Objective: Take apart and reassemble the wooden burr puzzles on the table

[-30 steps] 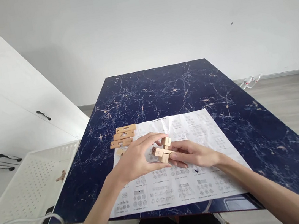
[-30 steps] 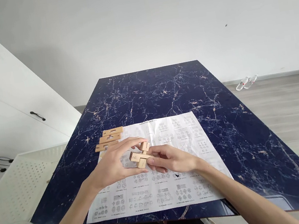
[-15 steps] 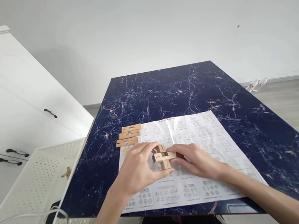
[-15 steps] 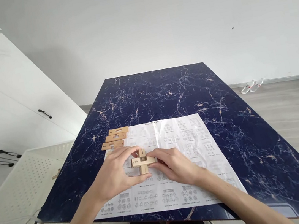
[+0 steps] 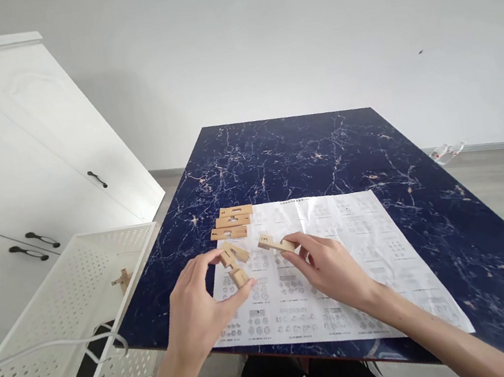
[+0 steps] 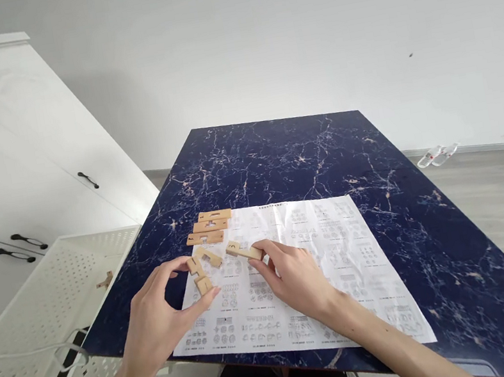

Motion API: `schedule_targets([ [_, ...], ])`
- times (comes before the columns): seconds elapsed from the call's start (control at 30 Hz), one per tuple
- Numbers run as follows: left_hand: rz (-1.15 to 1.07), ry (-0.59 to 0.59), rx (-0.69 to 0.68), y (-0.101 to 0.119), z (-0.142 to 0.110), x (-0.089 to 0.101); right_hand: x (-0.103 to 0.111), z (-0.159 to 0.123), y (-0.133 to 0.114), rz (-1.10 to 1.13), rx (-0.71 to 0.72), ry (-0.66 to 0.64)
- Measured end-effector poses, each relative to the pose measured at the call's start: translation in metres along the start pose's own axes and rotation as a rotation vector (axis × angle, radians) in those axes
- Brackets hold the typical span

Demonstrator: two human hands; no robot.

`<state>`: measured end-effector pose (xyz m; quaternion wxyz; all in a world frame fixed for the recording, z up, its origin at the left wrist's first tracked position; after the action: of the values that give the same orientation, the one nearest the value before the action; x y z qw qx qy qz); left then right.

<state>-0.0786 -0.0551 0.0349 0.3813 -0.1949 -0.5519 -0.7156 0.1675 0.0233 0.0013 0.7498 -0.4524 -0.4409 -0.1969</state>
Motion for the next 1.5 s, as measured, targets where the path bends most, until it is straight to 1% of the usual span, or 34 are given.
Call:
schedule_targets([
  [0.07, 0.044, 0.073, 0.026, -0.017, -0.005, 0.000, -0.013, 0.008, -0.003, -0.080, 0.002, -0.047],
  [0.13, 0.076, 0.101, 0.037, -0.030, -0.008, -0.005, -0.023, 0.018, -0.007, -0.165, 0.004, -0.040],
  [0.23, 0.112, 0.116, 0.023, -0.039, -0.009, -0.017, -0.033, 0.033, -0.017, -0.264, -0.012, -0.033],
  [0.33, 0.132, 0.141, 0.002, -0.043, -0.006, -0.027, -0.043, 0.044, -0.027, -0.261, -0.015, -0.087],
  [0.4, 0.134, 0.154, 0.005, -0.047, -0.005, -0.030, -0.048, 0.046, -0.032, -0.218, 0.021, -0.125],
  [0.47, 0.122, 0.150, 0.014, -0.052, -0.006, -0.031, -0.048, 0.042, -0.033, -0.161, 0.071, -0.134],
  [0.57, 0.085, 0.097, 0.037, -0.062, -0.013, -0.026, -0.036, 0.026, -0.024, -0.071, 0.142, -0.104],
  [0.63, 0.057, 0.057, 0.060, -0.068, -0.021, -0.021, -0.022, 0.008, -0.014, -0.024, 0.168, -0.091],
  [0.7, 0.024, 0.029, 0.075, -0.071, -0.028, -0.015, -0.005, -0.014, -0.002, 0.022, 0.148, -0.084],
  [0.83, -0.028, 0.001, 0.063, -0.068, -0.033, -0.009, 0.025, -0.059, 0.026, 0.041, 0.010, -0.030],
  [0.97, -0.030, 0.009, 0.046, -0.056, -0.023, -0.010, 0.043, -0.102, 0.063, 0.007, -0.261, 0.060],
  [1.03, -0.029, -0.002, 0.044, -0.052, -0.016, -0.012, 0.048, -0.121, 0.084, 0.011, -0.381, 0.106],
  [1.1, -0.028, -0.028, 0.043, -0.050, -0.009, -0.014, 0.052, -0.136, 0.103, 0.009, -0.473, 0.148],
  [1.2, -0.020, -0.052, 0.041, -0.049, -0.002, -0.017, 0.054, -0.153, 0.128, -0.007, -0.569, 0.180],
  [1.33, 0.007, -0.028, 0.054, -0.043, 0.000, -0.023, 0.050, -0.164, 0.146, 0.022, -0.605, 0.203],
  [1.4, 0.062, 0.008, 0.052, -0.038, 0.001, -0.026, 0.047, -0.166, 0.149, 0.049, -0.594, 0.193],
  [1.5, 0.171, 0.073, 0.003, -0.030, 0.003, -0.031, 0.045, -0.165, 0.150, 0.076, -0.580, 0.201],
])
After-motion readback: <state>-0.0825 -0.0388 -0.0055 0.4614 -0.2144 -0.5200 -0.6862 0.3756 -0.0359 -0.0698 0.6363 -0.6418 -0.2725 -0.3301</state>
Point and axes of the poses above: each hand's wrist, its own z-axis towards the middle knuckle, its own x-axis out of the back of the hand, y = z × x, the point moved 4 cm from there along z, towards the middle knuckle, and after that the axes turned 12 degrees about -z, right-handed, at the moved point
